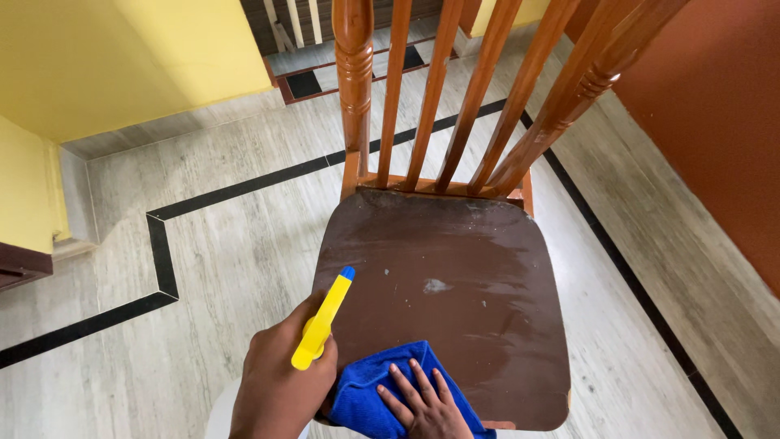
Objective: The person cleans a wooden chair using a spray bottle and a blue cloth. They spray the chair's backrest, seat, and legs, then wipe each section thoroughly with the cloth. The person moves the chair to a different location to continue cleaning the backrest and legs.
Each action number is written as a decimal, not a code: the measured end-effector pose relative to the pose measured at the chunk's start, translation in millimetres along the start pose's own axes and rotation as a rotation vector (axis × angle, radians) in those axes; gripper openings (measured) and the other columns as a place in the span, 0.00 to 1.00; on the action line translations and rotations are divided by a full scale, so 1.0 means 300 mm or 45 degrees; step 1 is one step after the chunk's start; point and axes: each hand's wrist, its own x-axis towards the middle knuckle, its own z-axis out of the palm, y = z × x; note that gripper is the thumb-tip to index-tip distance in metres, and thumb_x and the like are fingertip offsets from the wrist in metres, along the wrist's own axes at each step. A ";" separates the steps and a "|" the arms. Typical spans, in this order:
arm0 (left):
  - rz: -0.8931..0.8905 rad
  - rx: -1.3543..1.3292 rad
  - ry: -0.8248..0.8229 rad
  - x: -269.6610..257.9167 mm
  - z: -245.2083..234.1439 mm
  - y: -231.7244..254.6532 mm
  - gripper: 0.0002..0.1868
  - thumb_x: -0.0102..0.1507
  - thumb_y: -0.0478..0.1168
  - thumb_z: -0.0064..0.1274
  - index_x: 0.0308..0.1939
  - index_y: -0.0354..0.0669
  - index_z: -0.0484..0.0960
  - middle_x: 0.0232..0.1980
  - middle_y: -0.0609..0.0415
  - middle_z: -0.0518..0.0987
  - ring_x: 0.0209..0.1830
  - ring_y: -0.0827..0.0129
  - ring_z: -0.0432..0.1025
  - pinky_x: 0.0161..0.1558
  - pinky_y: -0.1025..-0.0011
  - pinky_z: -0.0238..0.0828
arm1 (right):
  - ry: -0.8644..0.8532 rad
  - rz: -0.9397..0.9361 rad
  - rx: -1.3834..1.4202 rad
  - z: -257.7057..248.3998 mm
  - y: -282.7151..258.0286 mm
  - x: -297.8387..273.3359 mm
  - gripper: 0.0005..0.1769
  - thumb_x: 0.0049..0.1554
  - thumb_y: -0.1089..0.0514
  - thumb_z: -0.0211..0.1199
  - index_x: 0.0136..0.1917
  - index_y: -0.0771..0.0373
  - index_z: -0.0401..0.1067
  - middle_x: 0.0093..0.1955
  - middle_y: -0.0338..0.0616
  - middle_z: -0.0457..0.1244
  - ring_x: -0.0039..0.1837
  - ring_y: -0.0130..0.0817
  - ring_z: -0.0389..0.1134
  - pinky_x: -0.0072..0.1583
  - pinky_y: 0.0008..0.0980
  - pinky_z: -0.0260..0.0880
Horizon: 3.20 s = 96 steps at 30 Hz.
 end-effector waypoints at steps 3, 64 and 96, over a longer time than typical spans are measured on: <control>-0.030 0.007 -0.013 -0.003 0.029 -0.003 0.28 0.59 0.41 0.56 0.64 0.66 0.79 0.42 0.45 0.85 0.46 0.47 0.79 0.51 0.56 0.76 | 0.021 0.074 -0.077 0.024 0.053 -0.091 0.35 0.58 0.42 0.48 0.79 0.39 0.56 0.82 0.46 0.46 0.80 0.51 0.46 0.72 0.62 0.45; 0.330 -0.306 0.087 -0.382 -0.443 0.448 0.27 0.57 0.39 0.60 0.61 0.54 0.80 0.43 0.47 0.87 0.45 0.56 0.84 0.50 0.67 0.77 | 0.996 1.575 1.870 -1.649 0.489 0.275 0.17 0.65 0.51 0.57 0.57 0.66 0.76 0.45 0.40 0.69 0.48 0.27 0.67 0.54 0.30 0.66; 0.740 -0.449 0.048 -0.537 -0.595 0.737 0.23 0.57 0.42 0.64 0.56 0.45 0.83 0.43 0.45 0.87 0.44 0.59 0.84 0.50 0.64 0.77 | 1.156 1.356 2.013 -2.181 0.395 0.055 0.17 0.62 0.52 0.57 0.57 0.67 0.74 0.47 0.46 0.72 0.48 0.35 0.73 0.55 0.36 0.74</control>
